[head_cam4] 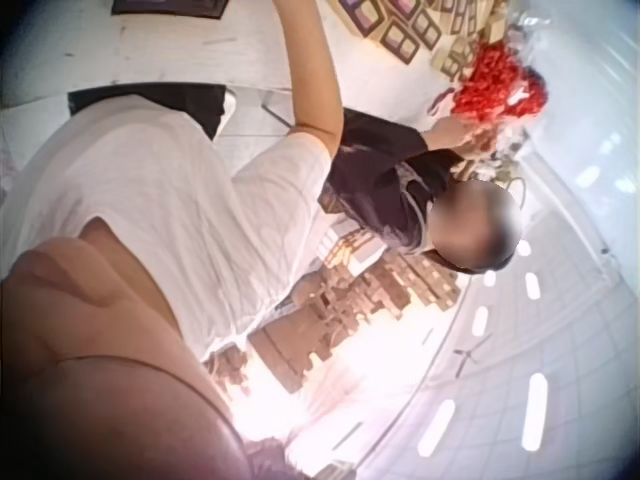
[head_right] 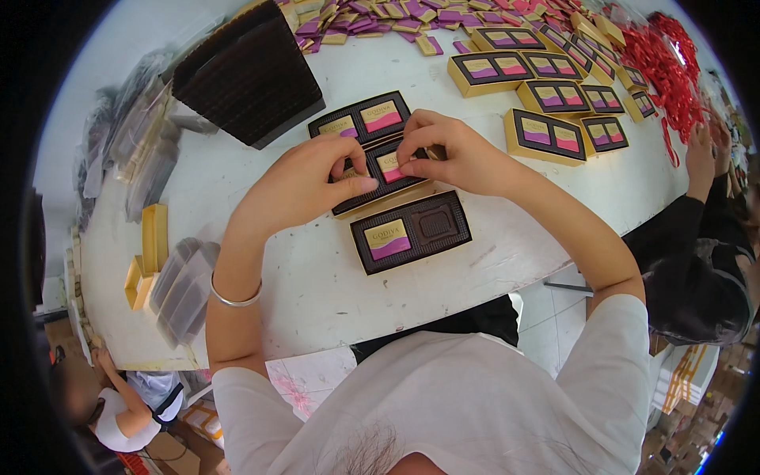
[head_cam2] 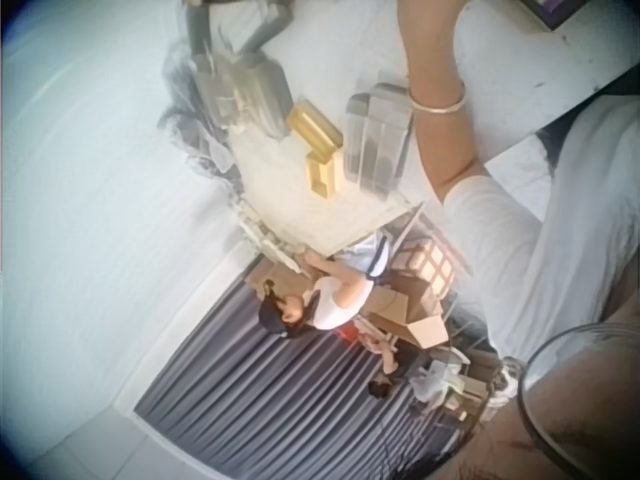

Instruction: The person assembles small rectangular cosmetic palettes by placing two colored inserts into each black tray and then closing the lid. The person handles the trays and inserts by hand, working at a white table with many similar items nearby.

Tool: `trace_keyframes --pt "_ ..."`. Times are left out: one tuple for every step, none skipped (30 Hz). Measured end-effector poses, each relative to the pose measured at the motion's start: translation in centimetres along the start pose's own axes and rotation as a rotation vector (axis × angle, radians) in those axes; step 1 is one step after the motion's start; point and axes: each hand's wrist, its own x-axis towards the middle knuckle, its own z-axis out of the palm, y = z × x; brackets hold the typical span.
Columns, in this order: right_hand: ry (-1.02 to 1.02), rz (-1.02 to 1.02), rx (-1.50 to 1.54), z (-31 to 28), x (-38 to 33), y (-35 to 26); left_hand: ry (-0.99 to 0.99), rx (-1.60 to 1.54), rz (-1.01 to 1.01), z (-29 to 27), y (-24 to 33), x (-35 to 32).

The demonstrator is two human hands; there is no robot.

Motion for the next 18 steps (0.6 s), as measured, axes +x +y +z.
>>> trace_keyframes --pt "-0.011 0.035 -0.088 0.4 0.4 -0.4 -0.005 0.002 -0.041 0.0 0.1 0.0" --pt "-0.021 0.069 -0.177 0.8 0.8 -1.1 0.02 0.016 -0.054 0.3 0.2 0.1" --pt "-0.031 0.104 -0.266 1.0 1.1 -1.6 0.044 0.03 -0.066 0.7 0.2 0.3" --pt "-0.021 0.104 -0.316 1.0 1.1 -1.9 0.065 0.044 -0.072 0.9 0.3 0.4" --pt "-0.011 0.105 -0.367 0.8 1.2 -2.0 0.073 0.057 -0.064 1.0 0.4 0.3" --pt "0.0 0.106 -0.419 0.7 1.2 -2.1 0.081 0.071 -0.055 1.0 0.5 0.2" --pt "0.068 0.111 -0.285 0.3 1.1 -1.8 0.092 0.084 -0.04 0.9 0.7 0.2" --pt "0.136 0.114 -0.151 -0.1 0.9 -1.2 0.081 0.068 -0.066 0.6 1.0 0.1" --pt "0.204 0.116 -0.018 -0.4 0.7 -1.0 0.07 0.053 -0.092 0.0 1.5 -0.1" --pt "0.277 0.263 0.184 -1.0 0.6 -3.6 0.059 0.032 -0.119 -0.2 1.8 -0.3" --pt "0.287 0.13 0.227 -1.0 0.3 -2.9 0.062 -0.093 -0.075 0.0 2.2 -0.3" --pt "0.342 0.121 0.295 -0.2 0.4 -3.2 0.064 -0.218 -0.031 0.3 2.6 -0.2" --pt "0.397 0.105 0.369 1.0 0.4 -3.8 0.065 -0.335 0.008 0.6 3.1 -0.3" --pt "0.368 0.112 0.456 1.4 0.1 -3.7 0.015 -0.471 0.014 0.9 3.5 -0.3" --pt "0.423 0.087 0.451 2.1 0.1 -4.2 0.001 -0.523 0.016 1.2 3.8 -0.3" --pt "0.476 0.063 0.445 3.2 0.5 -4.8 -0.012 -0.576 0.017 1.5 3.9 -0.3" --pt "0.529 0.039 0.44 3.7 0.6 -5.1 -0.024 -0.63 0.018 1.6 4.1 -0.3" --pt "0.498 0.042 0.469 3.7 0.4 -5.1 -0.062 -0.588 0.023 1.1 4.3 -0.4"
